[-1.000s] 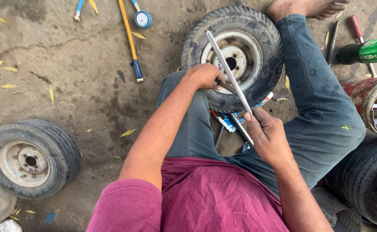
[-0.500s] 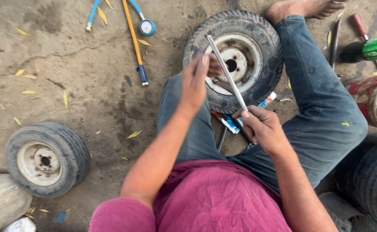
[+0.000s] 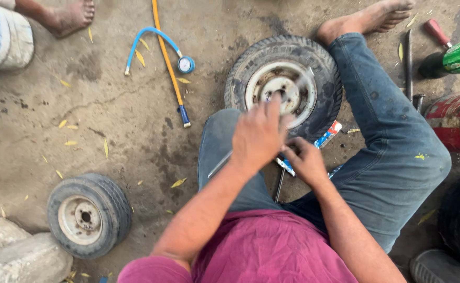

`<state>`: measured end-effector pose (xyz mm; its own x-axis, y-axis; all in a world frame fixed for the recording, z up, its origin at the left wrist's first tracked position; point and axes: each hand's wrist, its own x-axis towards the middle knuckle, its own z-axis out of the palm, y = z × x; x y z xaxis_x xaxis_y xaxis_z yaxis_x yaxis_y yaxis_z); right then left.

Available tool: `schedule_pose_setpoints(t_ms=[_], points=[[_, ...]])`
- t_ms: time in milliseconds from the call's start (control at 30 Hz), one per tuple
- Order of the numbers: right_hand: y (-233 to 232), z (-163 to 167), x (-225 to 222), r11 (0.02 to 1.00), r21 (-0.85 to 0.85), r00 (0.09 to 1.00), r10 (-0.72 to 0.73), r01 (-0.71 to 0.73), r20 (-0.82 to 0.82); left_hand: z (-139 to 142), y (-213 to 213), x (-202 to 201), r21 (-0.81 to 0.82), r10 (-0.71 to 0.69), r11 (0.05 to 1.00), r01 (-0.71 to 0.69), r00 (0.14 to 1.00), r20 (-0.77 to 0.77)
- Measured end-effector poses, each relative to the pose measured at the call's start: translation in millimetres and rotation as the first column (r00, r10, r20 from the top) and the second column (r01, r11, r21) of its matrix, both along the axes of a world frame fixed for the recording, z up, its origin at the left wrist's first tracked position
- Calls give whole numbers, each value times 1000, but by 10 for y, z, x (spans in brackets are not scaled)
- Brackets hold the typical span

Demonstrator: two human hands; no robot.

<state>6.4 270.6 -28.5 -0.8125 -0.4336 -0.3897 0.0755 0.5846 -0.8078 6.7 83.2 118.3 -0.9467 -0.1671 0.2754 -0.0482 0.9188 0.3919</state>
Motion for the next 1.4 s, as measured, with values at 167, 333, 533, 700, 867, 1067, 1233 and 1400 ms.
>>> schedule_pose_setpoints(t_ms=[167,333,533,700,867,1067,1233,1400], points=[[-98,-159,57,981,-153,991,112,-122,-72,-28,-100,-98,-27,-376,927,375,924,-68],[-104,66,-21,990,-118,994,90,-83,60,-4,-43,-189,17,231,967,-253,850,-473],[-137,205,-12,987,-146,997,71,-69,10,-10,-124,-152,498,-160,866,56,972,170],[-172,164,4,982,-131,991,136,-133,12,-3,-172,-92,244,-203,954,177,975,88],[-183,148,-15,988,-130,995,93,-86,46,17,-167,-158,209,-125,962,174,966,-227],[-208,128,-16,984,-112,989,146,-142,29,37,-235,-180,506,-432,833,226,836,338],[-205,104,-17,988,-67,989,139,-136,41,95,-1,-88,3,-213,977,215,967,136],[-182,120,-26,976,-191,994,111,-109,1,154,-24,-118,-114,-118,990,84,935,-334]])
